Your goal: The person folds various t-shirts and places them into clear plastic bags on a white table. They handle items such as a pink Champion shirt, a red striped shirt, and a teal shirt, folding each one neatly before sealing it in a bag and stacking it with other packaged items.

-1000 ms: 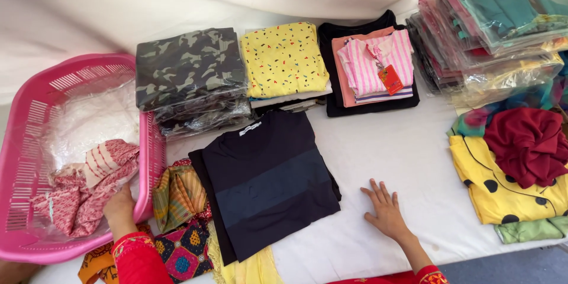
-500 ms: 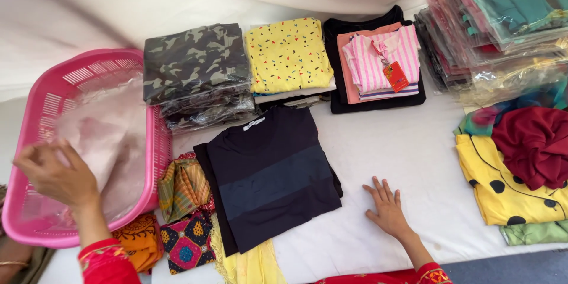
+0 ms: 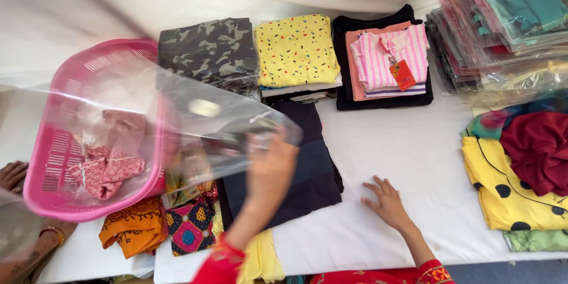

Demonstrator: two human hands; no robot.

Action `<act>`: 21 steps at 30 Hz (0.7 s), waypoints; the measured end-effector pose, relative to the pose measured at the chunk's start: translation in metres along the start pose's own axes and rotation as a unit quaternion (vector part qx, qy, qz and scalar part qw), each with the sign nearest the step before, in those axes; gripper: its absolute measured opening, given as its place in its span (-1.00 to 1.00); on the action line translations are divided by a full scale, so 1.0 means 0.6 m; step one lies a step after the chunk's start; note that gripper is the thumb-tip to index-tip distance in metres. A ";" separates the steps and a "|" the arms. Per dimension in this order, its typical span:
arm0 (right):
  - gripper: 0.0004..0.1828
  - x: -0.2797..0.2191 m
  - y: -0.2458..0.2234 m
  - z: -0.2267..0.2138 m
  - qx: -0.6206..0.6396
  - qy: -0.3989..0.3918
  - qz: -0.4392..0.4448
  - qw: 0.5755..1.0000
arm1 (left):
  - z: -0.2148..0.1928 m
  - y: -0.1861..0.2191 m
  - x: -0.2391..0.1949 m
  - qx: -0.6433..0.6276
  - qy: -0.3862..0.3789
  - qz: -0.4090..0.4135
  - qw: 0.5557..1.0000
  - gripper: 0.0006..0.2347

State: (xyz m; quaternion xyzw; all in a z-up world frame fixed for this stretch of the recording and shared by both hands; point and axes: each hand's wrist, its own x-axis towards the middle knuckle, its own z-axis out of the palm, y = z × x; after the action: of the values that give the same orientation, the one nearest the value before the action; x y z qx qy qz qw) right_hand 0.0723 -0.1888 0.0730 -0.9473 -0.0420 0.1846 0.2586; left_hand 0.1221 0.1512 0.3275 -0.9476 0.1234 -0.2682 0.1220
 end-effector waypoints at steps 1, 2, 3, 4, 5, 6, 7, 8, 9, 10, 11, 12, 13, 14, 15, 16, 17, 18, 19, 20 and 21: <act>-0.44 0.009 0.018 0.005 0.128 0.029 -0.022 0.991 | 0.026 0.058 -0.009 -0.084 -0.003 0.049 0.995 -0.77; -0.44 0.009 -0.004 -0.025 0.128 0.030 -0.023 0.991 | 0.063 0.116 -0.032 -0.083 -0.002 0.049 0.995 -0.77; -0.32 0.009 -0.026 -0.056 0.340 0.004 0.028 0.940 | 0.101 0.175 -0.055 -0.135 -0.008 0.070 0.988 -0.77; -0.17 0.006 -0.045 -0.087 0.534 -0.024 0.079 0.841 | 0.138 0.237 -0.079 -0.189 -0.015 0.090 0.978 -0.77; -0.17 0.010 -0.047 -0.104 0.534 -0.024 0.079 0.842 | 0.140 0.277 -0.095 -0.189 -0.015 0.090 0.978 -0.77; -0.14 0.010 -0.047 -0.121 0.598 -0.054 0.064 0.797 | 0.139 0.320 -0.113 -0.244 -0.029 0.105 0.964 -0.75; -0.11 0.011 -0.047 -0.138 0.658 -0.084 0.049 0.747 | 0.138 0.363 -0.131 -0.299 -0.042 0.119 0.946 -0.73; -0.11 0.011 -0.052 -0.157 0.656 -0.085 0.047 0.749 | 0.131 0.386 -0.136 -0.299 -0.040 0.117 0.946 -0.73; -0.19 0.011 -0.057 -0.176 0.605 -0.113 0.030 0.788 | 0.124 0.408 -0.142 -0.320 -0.050 0.126 0.938 -0.74; -0.22 0.010 -0.065 -0.188 0.552 -0.145 0.013 0.821 | 0.117 0.427 -0.153 -0.340 -0.063 0.133 0.929 -0.75; -0.22 0.009 -0.057 -0.191 0.552 -0.148 0.012 0.821 | 0.116 0.441 -0.165 -0.338 -0.065 0.131 0.930 -0.75; -0.22 0.010 -0.050 -0.193 0.497 -0.169 -0.019 0.851 | 0.115 0.453 -0.176 -0.365 -0.070 0.132 0.919 -0.77; -0.19 0.012 -0.044 -0.195 0.441 -0.189 -0.050 0.876 | 0.115 0.464 -0.187 -0.392 -0.074 0.133 0.907 -0.79; -0.19 0.019 -0.024 -0.178 0.440 -0.193 -0.051 0.876 | 0.108 0.465 -0.190 -0.390 -0.076 0.130 0.908 -0.79; -0.36 0.027 -0.004 -0.162 0.443 -0.160 -0.028 0.882 | 0.100 0.466 -0.192 -0.414 -0.081 0.126 0.898 -0.78; -0.52 0.036 0.018 -0.149 0.443 -0.124 -0.005 0.888 | 0.094 0.468 -0.191 -0.438 -0.084 0.124 0.886 -0.77; -0.52 0.036 0.032 -0.149 0.442 -0.125 -0.006 0.888 | 0.082 0.461 -0.189 -0.438 -0.084 0.122 0.887 -0.77; -0.57 0.035 0.047 -0.151 0.456 -0.086 0.040 0.885 | 0.069 0.456 -0.185 -0.467 -0.084 0.099 0.875 -0.76; -0.62 0.034 0.062 -0.154 0.468 -0.046 0.086 0.878 | 0.056 0.450 -0.182 -0.495 -0.083 0.076 0.862 -0.75; -0.62 0.033 0.085 -0.149 0.468 -0.047 0.085 0.878 | 0.055 0.441 -0.181 -0.494 -0.083 0.075 0.862 -0.75; -0.60 0.031 0.109 -0.145 0.488 -0.016 0.100 0.867 | 0.053 0.432 -0.179 -0.505 -0.092 0.030 0.857 -0.72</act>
State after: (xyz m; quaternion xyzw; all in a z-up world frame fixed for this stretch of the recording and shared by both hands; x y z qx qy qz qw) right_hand 0.1208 -0.2830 0.1035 -0.6965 0.1441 0.2217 0.6670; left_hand 0.0069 -0.0548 0.1725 -0.8952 0.2585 -0.0768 -0.3549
